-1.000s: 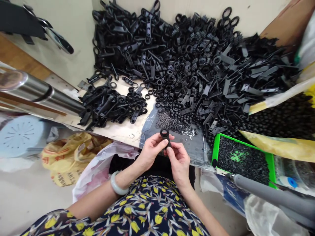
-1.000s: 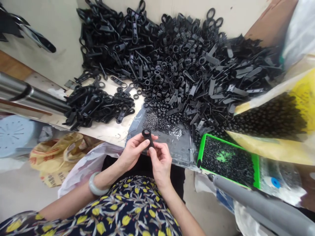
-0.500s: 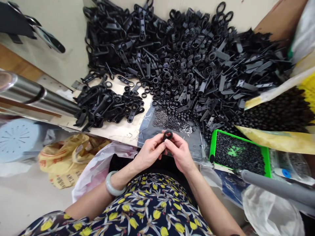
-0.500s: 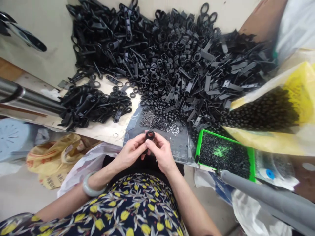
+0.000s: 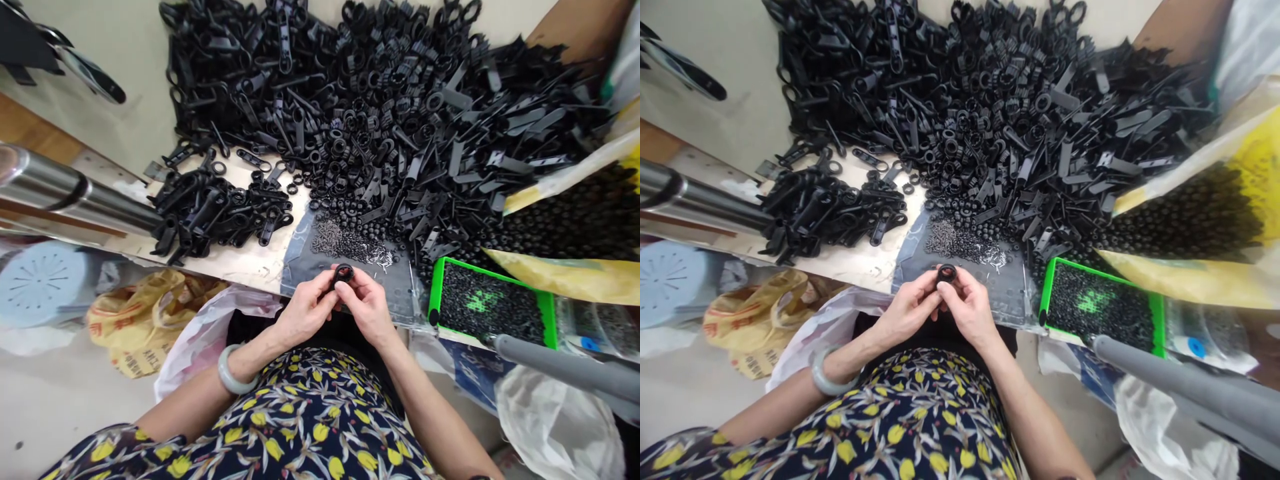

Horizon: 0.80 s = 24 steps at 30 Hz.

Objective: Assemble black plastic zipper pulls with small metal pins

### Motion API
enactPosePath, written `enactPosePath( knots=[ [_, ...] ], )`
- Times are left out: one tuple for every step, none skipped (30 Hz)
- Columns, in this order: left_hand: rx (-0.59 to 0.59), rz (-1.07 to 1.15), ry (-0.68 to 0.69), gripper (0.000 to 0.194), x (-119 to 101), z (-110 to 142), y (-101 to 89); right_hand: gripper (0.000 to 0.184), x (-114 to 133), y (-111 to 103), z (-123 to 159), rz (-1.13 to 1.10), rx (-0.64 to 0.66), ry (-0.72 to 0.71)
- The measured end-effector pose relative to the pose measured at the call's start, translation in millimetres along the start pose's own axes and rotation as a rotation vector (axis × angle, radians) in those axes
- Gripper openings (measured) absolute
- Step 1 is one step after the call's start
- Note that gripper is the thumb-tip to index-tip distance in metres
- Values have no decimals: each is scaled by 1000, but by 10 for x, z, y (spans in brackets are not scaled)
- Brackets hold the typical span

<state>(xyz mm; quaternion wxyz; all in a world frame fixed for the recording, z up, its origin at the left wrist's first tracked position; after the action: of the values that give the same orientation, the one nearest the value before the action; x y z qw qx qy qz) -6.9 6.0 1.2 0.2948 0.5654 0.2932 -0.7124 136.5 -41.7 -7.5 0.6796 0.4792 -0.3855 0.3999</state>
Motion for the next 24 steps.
enactPosePath(
  knots=[
    [-3,14,6,40,2,4,0,38,4,3,7,26,-10,-9],
    [-1,31,10,40,-2,5,-9,39,10,3,12,46,-14,-17],
    [5,45,11,40,-11,3,-24,39,16,0,15,57,-9,-21],
    [14,47,11,39,-25,-2,-46,41,24,-5,14,59,8,-18],
    [27,31,14,38,-42,-11,-72,42,32,-12,9,52,30,-9],
    [43,0,23,36,-62,-22,-101,43,40,-20,3,42,52,3],
    [66,-34,36,34,-84,-34,-130,44,49,-30,-5,31,70,18],
    [95,-61,51,34,-106,-45,-156,45,56,-38,-14,22,81,32],
    [128,-74,63,34,-126,-53,-177,44,62,-44,-20,19,86,40],
    [154,-78,71,36,-143,-58,-194,43,66,-45,-24,23,86,37],
    [167,-86,77,38,-154,-58,-206,41,67,-40,-25,35,83,28],
    [164,-108,80,39,-158,-54,-214,39,65,-29,-22,51,78,15],
    [149,-145,82,39,-155,-45,-217,38,60,-13,-17,66,68,-1],
    [130,-186,84,39,-144,-34,-218,36,52,8,-11,78,56,-14],
    [111,-218,82,39,-126,-20,-216,35,41,29,-4,85,44,-18],
    [92,-227,75,38,-104,-6,-213,35,31,48,2,83,32,-14],
    [75,-201,62,36,-80,10,-207,34,22,61,7,77,26,-5],
    [67,-138,40,35,-55,25,-198,33,16,64,11,72,27,8],
    [76,-48,10,35,-32,41,-184,33,14,55,14,71,38,25],
    [101,54,-22,35,-13,57,-168,33,15,35,17,74,60,45],
    [140,153,-52,36,2,73,-150,34,19,7,20,76,88,67],
    [181,238,-73,37,13,87,-134,36,23,-27,26,76,121,90],
    [204,297,-81,37,18,98,-126,37,24,-57,34,71,157,108],
    [189,328,-71,36,20,103,-132,41,21,-79,45,57,187,112]
  ],
)
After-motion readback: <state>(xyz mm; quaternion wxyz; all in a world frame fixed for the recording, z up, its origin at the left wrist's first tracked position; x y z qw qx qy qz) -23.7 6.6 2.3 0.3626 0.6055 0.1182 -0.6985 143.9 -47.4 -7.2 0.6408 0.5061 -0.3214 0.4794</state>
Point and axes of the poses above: each hand's wrist, its own z-axis away from the middle knuckle, its own y-axis out of the palm, x = y × z, the point moved 1 cm from there along -z, towards the middle knuckle, and after that the axes turned 5 degrees about -z, right-handed, at the moved point
